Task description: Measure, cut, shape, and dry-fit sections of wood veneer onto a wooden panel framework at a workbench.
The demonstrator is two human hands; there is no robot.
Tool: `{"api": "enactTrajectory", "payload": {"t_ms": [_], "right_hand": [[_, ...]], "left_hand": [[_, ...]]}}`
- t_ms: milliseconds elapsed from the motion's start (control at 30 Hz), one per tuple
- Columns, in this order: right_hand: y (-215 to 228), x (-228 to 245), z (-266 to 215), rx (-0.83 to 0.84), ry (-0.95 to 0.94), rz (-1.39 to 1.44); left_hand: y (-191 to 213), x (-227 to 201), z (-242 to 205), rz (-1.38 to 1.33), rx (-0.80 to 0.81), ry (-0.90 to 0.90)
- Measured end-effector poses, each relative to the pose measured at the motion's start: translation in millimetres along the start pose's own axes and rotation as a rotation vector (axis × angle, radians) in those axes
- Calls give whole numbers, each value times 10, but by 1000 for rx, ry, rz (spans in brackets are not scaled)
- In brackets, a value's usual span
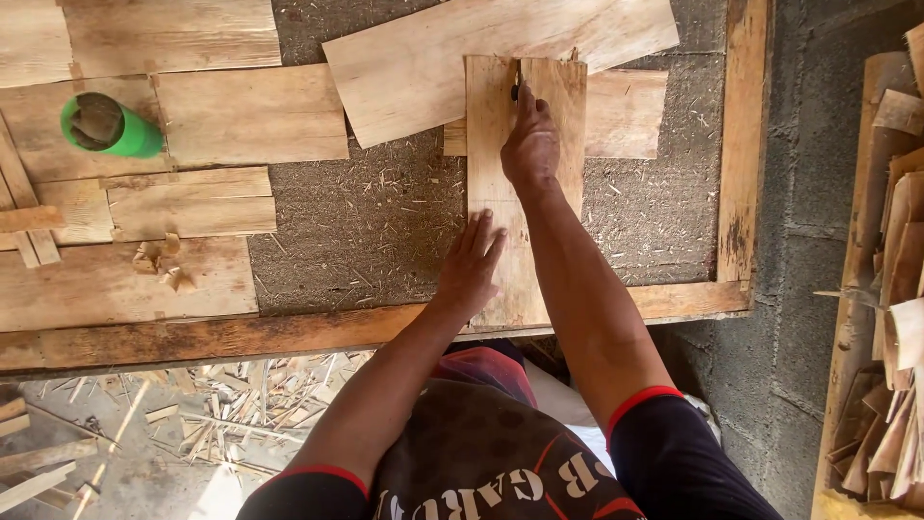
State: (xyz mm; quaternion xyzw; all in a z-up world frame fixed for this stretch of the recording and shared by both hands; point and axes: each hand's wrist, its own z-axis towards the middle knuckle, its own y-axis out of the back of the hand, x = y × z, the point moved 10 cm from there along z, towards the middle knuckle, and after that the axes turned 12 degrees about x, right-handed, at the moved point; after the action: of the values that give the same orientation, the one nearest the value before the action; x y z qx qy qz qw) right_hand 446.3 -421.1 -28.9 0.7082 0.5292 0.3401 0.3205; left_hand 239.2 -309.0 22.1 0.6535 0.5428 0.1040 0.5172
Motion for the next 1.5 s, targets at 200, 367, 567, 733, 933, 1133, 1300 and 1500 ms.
{"api": "enactTrajectory", "payload": {"t_ms": [200,367,567,733,933,1133,1300,1500], "right_hand": [[169,29,-157,-31,-21,144],[62,-38,-83,-86,12,190],[185,23,-263,-48,-26,218],[161,63,-326,-60,-24,182],[184,79,-424,-73,-10,202],[115,46,-443,-81,-14,187],[99,44,-550,27,-82,177],[-4,12,-568,11,-51,155]], "left_hand": [[-64,29,66,-88,59,19],[-136,57,86,-77,55,18],[-121,60,81,-62,36,13],[-65,38,70,-71,67,18],[-75,35,69,-46,96,27],[-63,31,70,-16,148,53],[-65,36,66,-5,185,65],[-74,29,58,-9,130,30]]}}
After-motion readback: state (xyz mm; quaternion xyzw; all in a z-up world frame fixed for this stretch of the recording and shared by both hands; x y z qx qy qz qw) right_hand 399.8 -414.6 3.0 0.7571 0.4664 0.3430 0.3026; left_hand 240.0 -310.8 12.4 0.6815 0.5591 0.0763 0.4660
